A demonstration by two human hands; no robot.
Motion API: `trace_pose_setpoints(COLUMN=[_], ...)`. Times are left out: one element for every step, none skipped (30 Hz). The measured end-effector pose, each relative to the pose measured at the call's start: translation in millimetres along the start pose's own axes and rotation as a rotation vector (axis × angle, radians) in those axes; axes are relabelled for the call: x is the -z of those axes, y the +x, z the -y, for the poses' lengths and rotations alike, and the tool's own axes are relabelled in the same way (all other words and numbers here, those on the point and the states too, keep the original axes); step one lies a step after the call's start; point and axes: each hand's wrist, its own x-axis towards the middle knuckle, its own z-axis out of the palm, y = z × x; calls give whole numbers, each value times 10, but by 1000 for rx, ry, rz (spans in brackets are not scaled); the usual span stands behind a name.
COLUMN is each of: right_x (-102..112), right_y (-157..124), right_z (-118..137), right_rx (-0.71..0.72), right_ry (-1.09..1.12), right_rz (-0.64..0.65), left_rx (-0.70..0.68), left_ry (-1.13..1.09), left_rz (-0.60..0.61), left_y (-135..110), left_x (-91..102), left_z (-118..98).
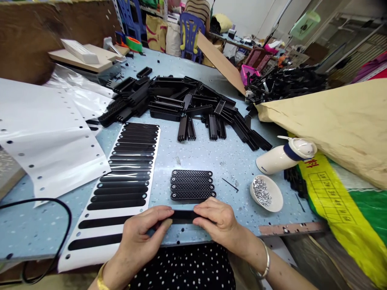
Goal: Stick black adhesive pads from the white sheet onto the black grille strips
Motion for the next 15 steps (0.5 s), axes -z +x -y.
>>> trace_pose_setpoints(right_x=[-1,-3,-6,-8,-8,-5,0,8,17,26,33,36,33,25,13], right_y=[-6,-14,-21,-28,-32,-33,-31,-26,-20,-13,-9,-7,-10,-15,-24], right_z=[-2,-1,3,10,19,29,39,48,53,55,52,45,35,22,8], right_rx=[11,24,39,56,71,85,92,93,91,86,84,82,82,85,87], right_ry=[-3,-9,-21,-40,-63,-87,-107,-119,-121,-115,-106,-100,-102,-109,-119], right_rz=[-5,-10,-10,-7,1,10,22,32,36,38,40,40,43,44,46], left_rx=[1,3,2,2,1,1,-1,-2,-6,-11,-17,-21,-23,-25,-25], left_ry=[-2,-5,-11,-17,-21,-24,-25,-25,-26,-28,-30,-31,-30,-29,-27], left_rz=[-1,-2,-3,-4,-6,-9,-13,-17,-19,-21,-22,-25,-28,-30,-31], left_y=[-1,-1,-1,0,2,5,8,13,19,25,30,34,35,32,28], left_x=[-2,-4,-6,-6,-6,-5,-4,-2,0,1,2,2,2,1,-1], left_z=[3,5,6,5,3,1,-3,-7,-11,-15,-17,-18,-16,-11,-5])
